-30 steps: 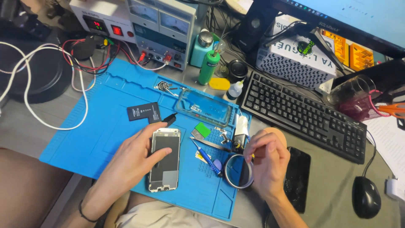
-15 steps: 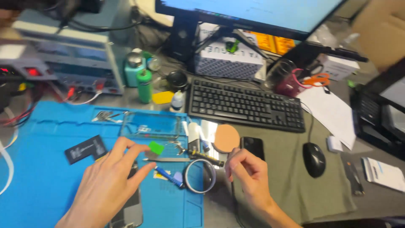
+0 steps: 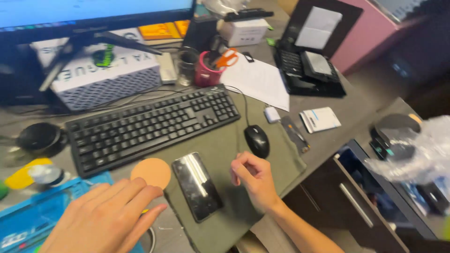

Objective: Cleaning the edges of a mobile phone housing and screen using a cloth and cleaning solution at a repair bench.

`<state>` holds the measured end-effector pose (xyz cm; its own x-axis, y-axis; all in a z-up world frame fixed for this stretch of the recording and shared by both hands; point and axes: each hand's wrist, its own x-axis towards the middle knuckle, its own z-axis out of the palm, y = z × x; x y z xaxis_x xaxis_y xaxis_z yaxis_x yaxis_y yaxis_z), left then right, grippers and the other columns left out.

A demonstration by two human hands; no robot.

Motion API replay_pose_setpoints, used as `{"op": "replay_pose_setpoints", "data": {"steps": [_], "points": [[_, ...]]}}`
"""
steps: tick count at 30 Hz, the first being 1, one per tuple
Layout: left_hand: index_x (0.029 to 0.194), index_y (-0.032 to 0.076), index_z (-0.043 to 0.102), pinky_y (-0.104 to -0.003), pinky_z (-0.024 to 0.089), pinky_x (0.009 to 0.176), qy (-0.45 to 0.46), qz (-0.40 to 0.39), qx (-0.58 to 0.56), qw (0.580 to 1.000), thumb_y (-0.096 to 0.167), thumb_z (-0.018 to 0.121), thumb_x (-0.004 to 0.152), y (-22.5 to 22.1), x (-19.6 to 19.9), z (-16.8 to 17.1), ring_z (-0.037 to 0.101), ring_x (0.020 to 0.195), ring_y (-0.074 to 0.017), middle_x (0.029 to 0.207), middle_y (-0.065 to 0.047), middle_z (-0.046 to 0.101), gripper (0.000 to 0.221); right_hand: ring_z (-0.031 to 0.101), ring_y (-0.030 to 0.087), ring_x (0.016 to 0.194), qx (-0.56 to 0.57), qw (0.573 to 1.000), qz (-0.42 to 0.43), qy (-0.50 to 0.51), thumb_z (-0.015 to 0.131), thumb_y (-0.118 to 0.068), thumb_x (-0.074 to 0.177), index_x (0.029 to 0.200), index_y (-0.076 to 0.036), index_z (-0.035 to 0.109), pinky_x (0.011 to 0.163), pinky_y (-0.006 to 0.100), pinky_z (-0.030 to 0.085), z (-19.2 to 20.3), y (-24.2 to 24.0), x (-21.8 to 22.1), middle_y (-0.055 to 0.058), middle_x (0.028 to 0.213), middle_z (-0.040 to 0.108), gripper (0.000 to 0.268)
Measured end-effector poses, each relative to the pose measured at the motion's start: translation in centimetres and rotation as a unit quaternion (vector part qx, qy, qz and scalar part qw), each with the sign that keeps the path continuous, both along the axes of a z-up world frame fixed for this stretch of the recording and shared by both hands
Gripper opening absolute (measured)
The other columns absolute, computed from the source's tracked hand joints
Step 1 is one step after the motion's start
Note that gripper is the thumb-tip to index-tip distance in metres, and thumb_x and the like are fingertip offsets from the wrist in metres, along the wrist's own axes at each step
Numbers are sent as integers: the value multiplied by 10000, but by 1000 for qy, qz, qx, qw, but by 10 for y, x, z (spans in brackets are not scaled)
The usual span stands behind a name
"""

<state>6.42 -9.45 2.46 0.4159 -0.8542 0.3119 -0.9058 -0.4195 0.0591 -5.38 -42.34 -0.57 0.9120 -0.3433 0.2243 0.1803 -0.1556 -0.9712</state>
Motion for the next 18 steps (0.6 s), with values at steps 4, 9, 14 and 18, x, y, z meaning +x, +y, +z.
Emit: {"op": "replay_pose_setpoints", "data": {"steps": [4,9,14,18], "points": [[1175,452,751,-437,669,760,121,0,88,989,674,709,986,-37,-2,-5,800,945,-170,1069,170,785,295,572,158,610,0,998,-35,-49,680,-158,1113,827,-83,614,632,276,497,-10,-30,-30,58,732,593,303],[1294,556,717,-469,705,887,151,-107,192,964,748,715,983,-58,-10,-83,798,1049,-151,1154,175,789,365,558,130,617,-38,973,-200,-112,702,-156,1098,870,-85,635,632,265,461,-53,-97,-106,49,708,594,248],[913,407,768,-412,402,504,44,-51,-36,997,553,702,915,-71,-59,-122,685,629,-133,641,187,675,159,565,78,653,-155,856,-494,-5,709,-246,1125,817,-113,655,681,247,486,-95,-195,-203,10,680,615,339],[955,508,774,-379,491,603,72,-5,74,995,634,670,901,-89,-68,-122,682,652,-96,645,239,679,173,633,188,890,-346,749,-559,84,708,-192,1127,925,-88,714,836,345,511,-120,-267,-275,35,944,667,227]]}}
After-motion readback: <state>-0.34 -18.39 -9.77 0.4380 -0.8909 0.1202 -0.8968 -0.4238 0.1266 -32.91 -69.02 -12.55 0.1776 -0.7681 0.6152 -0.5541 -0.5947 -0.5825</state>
